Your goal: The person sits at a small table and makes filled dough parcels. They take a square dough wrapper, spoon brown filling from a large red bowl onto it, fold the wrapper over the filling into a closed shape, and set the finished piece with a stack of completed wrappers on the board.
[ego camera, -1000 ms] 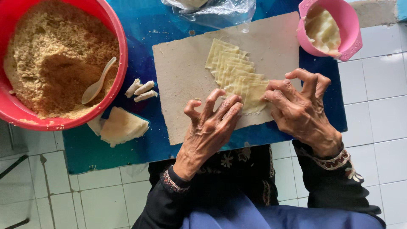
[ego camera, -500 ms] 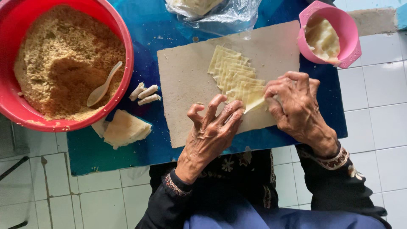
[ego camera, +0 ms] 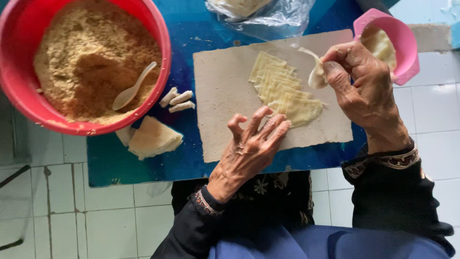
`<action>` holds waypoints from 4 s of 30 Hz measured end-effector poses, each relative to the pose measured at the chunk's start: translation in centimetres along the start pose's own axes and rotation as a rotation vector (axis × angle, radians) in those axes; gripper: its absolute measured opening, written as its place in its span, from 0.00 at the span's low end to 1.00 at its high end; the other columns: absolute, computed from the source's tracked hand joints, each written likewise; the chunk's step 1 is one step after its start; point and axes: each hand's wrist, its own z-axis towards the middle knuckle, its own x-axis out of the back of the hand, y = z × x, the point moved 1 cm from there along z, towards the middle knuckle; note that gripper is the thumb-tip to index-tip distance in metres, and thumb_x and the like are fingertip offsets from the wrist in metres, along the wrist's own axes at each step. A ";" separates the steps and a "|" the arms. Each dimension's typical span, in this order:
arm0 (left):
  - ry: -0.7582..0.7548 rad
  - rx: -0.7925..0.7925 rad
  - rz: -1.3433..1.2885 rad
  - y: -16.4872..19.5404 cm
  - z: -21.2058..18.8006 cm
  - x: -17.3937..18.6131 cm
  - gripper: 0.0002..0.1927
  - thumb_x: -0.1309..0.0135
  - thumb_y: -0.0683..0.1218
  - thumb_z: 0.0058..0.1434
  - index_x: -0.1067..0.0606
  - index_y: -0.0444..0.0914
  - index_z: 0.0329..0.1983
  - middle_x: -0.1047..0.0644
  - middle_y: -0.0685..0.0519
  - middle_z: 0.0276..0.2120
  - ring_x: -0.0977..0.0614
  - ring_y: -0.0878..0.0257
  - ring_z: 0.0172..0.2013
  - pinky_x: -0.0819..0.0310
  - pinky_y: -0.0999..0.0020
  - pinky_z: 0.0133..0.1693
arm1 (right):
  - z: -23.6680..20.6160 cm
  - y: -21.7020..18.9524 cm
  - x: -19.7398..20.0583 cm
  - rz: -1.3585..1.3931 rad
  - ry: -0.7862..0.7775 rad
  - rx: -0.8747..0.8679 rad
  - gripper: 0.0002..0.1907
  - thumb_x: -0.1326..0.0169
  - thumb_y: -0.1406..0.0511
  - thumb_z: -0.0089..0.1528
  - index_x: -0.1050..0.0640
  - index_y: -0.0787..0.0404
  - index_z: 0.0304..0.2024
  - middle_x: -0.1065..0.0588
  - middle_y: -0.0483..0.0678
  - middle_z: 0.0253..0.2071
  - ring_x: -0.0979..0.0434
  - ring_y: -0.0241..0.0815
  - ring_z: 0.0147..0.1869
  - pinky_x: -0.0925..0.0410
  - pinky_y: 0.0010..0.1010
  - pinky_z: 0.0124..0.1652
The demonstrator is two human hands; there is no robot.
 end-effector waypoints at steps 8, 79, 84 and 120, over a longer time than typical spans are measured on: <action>0.154 0.394 -0.109 -3.7 -4.1 6.1 0.31 0.35 0.49 0.55 0.29 0.47 0.63 0.28 0.55 0.59 0.34 0.55 0.63 0.50 0.52 0.59 | -0.8 -6.0 -8.6 -0.417 -0.058 0.498 0.06 0.39 0.70 0.66 0.23 0.59 0.45 0.23 0.46 0.45 0.24 0.43 0.51 0.43 0.46 0.53; 0.012 0.324 -0.084 -9.0 -9.6 9.0 0.24 0.37 0.60 0.51 0.24 0.47 0.48 0.26 0.62 0.52 0.32 0.61 0.60 0.51 0.43 0.56 | 8.1 -13.6 -16.3 -0.144 -0.264 0.235 0.11 0.49 0.68 0.70 0.16 0.61 0.49 0.25 0.48 0.32 0.33 0.39 0.42 0.34 0.32 0.43; 0.012 0.320 -0.135 -8.6 -9.2 8.5 0.23 0.35 0.58 0.51 0.24 0.46 0.48 0.26 0.62 0.52 0.32 0.62 0.61 0.53 0.44 0.57 | 2.1 -9.9 -11.1 -0.197 -0.252 0.131 0.11 0.48 0.70 0.67 0.17 0.60 0.48 0.24 0.46 0.33 0.33 0.41 0.42 0.35 0.32 0.45; -0.010 0.331 -0.173 -7.6 -8.0 7.4 0.23 0.34 0.56 0.52 0.25 0.44 0.48 0.26 0.62 0.52 0.31 0.62 0.61 0.53 0.45 0.58 | -8.3 -8.0 -9.4 -0.893 0.057 0.584 0.08 0.39 0.66 0.62 0.15 0.47 0.42 0.29 0.32 0.38 0.40 0.42 0.50 0.48 0.51 0.51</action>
